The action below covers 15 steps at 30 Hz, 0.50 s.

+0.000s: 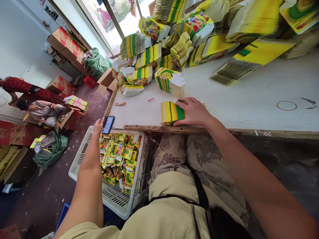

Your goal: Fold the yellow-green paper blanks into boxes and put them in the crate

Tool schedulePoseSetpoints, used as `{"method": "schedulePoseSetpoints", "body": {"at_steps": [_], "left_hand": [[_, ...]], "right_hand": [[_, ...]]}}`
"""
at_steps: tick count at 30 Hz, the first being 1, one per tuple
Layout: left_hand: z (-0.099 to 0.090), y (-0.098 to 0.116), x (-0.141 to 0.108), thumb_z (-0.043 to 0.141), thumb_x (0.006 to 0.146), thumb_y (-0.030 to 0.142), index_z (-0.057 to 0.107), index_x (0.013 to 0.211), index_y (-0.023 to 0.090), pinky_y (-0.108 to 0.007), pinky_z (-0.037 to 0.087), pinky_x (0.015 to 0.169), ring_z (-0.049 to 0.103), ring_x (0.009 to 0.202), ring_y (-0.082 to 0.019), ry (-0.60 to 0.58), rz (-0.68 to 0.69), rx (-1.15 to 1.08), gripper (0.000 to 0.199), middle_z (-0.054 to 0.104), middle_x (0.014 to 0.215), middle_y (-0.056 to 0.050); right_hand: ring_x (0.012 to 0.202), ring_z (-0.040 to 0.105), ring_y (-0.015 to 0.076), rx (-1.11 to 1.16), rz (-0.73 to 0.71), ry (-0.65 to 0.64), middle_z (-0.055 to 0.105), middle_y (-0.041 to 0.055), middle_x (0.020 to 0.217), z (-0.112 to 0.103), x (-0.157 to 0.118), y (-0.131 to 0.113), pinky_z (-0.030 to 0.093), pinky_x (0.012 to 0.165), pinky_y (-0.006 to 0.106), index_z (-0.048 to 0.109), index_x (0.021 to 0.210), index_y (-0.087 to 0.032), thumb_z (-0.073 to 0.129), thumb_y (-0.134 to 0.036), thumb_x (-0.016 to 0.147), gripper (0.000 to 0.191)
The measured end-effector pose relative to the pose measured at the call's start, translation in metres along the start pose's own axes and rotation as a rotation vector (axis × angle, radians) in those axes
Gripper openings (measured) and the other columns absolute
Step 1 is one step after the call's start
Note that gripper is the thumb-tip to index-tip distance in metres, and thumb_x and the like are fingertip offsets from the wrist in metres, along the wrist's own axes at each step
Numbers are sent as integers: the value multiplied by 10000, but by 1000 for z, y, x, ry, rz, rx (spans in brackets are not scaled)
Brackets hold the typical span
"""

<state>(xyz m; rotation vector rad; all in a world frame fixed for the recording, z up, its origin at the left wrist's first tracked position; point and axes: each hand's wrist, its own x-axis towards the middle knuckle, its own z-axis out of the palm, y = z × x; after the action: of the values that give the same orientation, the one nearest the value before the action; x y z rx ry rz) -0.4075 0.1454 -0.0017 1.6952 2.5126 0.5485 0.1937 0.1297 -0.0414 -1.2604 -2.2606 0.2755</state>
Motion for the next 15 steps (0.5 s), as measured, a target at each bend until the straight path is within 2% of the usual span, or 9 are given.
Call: {"method": "schedulePoseSetpoints", "body": {"at_steps": [5,15], "left_hand": [[1,0,1,610,947,372,581,1269,166,-454,559,913,632,1090,-233,-4,-83,-20,383,610,1273,-107],[-4,5,-1,608,949,372,584,1266,170,-452,559,915,631,1091,-232,-42,-114,-8,377,609,1276,-107]], "right_hand": [[1252,466,423,-1,-3,1,512,188,1420,0,0,0,414,1031,570,512,1430,-208,638,-860,628,1041],[1248,475,426,-12,1,11,520,193,1416,-1,-1,-2,418,1037,571,526,1410,-198,629,-860,634,1025]]}}
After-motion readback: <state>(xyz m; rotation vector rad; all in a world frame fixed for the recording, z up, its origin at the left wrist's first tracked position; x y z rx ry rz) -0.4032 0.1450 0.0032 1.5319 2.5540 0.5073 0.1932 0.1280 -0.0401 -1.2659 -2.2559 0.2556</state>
